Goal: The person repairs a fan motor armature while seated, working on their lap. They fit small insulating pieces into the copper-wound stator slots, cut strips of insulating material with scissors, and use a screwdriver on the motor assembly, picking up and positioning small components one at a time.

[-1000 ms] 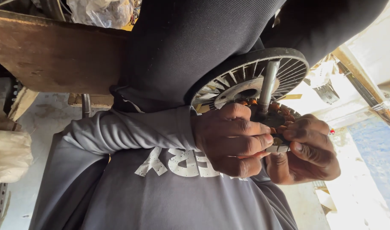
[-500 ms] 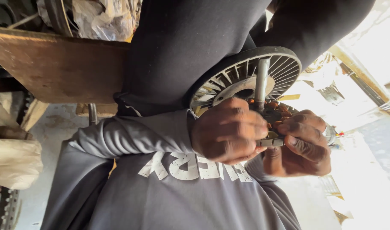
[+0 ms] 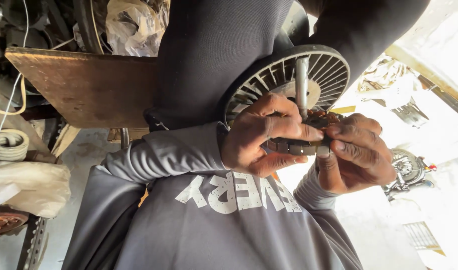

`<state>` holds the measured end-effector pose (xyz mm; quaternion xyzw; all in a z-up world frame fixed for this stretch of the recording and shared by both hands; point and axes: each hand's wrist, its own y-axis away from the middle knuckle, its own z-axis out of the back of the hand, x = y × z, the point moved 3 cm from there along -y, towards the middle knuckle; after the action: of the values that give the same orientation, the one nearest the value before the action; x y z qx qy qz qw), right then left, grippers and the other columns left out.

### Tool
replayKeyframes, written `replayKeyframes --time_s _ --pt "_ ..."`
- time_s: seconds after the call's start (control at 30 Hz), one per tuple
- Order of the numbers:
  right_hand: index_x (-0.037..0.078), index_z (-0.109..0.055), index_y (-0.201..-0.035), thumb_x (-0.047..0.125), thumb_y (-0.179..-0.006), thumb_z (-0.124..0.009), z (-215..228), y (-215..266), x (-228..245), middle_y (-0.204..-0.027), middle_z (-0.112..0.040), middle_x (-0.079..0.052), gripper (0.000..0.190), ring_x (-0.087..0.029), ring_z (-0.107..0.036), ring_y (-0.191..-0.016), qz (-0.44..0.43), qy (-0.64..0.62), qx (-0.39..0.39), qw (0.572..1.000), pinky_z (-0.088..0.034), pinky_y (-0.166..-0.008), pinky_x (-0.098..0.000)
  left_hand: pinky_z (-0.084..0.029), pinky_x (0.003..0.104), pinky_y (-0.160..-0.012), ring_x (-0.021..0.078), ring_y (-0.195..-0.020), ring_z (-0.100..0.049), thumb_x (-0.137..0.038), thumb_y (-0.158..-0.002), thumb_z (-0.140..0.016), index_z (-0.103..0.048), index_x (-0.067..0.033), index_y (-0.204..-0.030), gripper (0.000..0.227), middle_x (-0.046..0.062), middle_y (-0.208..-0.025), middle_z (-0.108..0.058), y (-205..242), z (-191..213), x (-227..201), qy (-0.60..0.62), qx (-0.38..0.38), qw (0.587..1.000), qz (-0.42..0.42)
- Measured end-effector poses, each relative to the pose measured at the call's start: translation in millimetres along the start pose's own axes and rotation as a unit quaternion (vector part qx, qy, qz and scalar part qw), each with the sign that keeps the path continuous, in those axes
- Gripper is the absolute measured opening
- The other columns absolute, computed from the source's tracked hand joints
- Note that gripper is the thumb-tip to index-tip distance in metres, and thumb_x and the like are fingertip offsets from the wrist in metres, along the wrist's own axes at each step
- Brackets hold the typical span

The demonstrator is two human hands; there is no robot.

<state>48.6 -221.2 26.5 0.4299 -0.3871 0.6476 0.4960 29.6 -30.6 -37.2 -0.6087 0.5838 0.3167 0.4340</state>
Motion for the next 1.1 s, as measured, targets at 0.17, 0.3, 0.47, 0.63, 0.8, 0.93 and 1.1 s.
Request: replayKeyframes --time_s 0.17,0.3,0.47,0.63,0.8,0.93,1.1 --pt "0.000 -0.071 -0.104 -0.002 -0.083 -0.081 0 0 1 -0.102 -0.072 -0.019 0.023 -0.026 -0.068 -0.099 0.005 0.004 0.019 1.000 -0.058 -0.082 -0.0303 -0.057 0.036 -0.107 0.0209 -0.126 -0.061 -0.021 -0.096 -0.085 -0.045 -0.0079 -0.134 0.057 0.012 -0.123 -0.064 -1 2 -3 0.031 -0.015 0.999 0.018" --pt "0.000 -0.071 -0.105 -0.002 -0.082 -0.080 0 1 -1 -0.105 -0.073 -0.019 0.024 -0.024 -0.069 -0.100 0.012 0.000 0.011 1.000 -0.056 -0.082 -0.0291 -0.052 0.044 -0.111 0.0230 -0.122 -0.058 -0.021 -0.095 -0.083 -0.042 -0.0036 -0.130 0.057 0.005 -0.119 -0.069 2 -1 2 0.027 -0.019 0.999 0.001" --pt "-0.003 -0.067 -0.113 -0.002 -0.079 -0.076 9 5 -11 -0.110 -0.071 -0.020 0.035 -0.023 -0.067 -0.100 0.033 -0.011 0.035 0.999 -0.055 -0.082 -0.0318 -0.057 0.035 -0.093 0.0193 -0.102 -0.060 -0.018 -0.089 -0.090 -0.053 -0.0069 -0.127 0.054 0.007 -0.108 -0.066 13 -7 9 0.010 -0.035 0.999 -0.023" --pt "-0.005 -0.064 -0.121 -0.002 -0.082 -0.076 -8 6 -11 -0.112 -0.072 -0.023 0.041 -0.023 -0.067 -0.099 0.057 -0.058 -0.015 0.997 -0.060 -0.079 -0.0286 -0.060 0.040 -0.092 0.0188 -0.100 -0.064 -0.012 -0.092 -0.086 -0.047 -0.0036 -0.128 0.054 0.012 -0.116 -0.070 4 -2 0 -0.001 -0.069 0.992 -0.106" --pt "-0.003 -0.067 -0.122 0.011 -0.096 -0.072 -33 10 6 -0.120 -0.070 -0.020 0.031 -0.030 -0.067 -0.113 -0.025 -0.032 -0.143 0.989 -0.053 -0.107 -0.0397 -0.060 0.035 -0.086 0.0232 -0.099 -0.067 -0.011 -0.096 -0.085 -0.052 -0.0048 -0.123 0.043 0.010 -0.116 -0.066 19 0 -7 -0.097 -0.058 0.991 -0.073" --pt "0.000 -0.059 -0.132 0.006 -0.102 -0.070 -32 29 0 -0.125 -0.068 -0.020 0.032 -0.027 -0.066 -0.116 -0.046 -0.107 -0.201 0.973 -0.053 -0.108 -0.0379 -0.059 0.032 -0.080 0.0240 -0.098 -0.070 -0.007 -0.097 -0.085 -0.057 -0.0049 -0.120 0.036 0.008 -0.113 -0.068 -4 -8 -34 -0.137 -0.055 0.987 -0.070" --pt "-0.006 -0.059 -0.135 0.003 -0.104 -0.068 -29 38 -14 -0.127 -0.067 -0.018 0.034 -0.025 -0.064 -0.120 -0.148 -0.204 -0.209 0.945 -0.049 -0.109 -0.0342 -0.058 0.029 -0.080 0.0211 -0.091 -0.070 -0.007 -0.094 -0.081 -0.058 -0.0075 -0.116 0.031 0.007 -0.110 -0.067 -29 -12 -53 -0.176 0.008 0.984 0.036"
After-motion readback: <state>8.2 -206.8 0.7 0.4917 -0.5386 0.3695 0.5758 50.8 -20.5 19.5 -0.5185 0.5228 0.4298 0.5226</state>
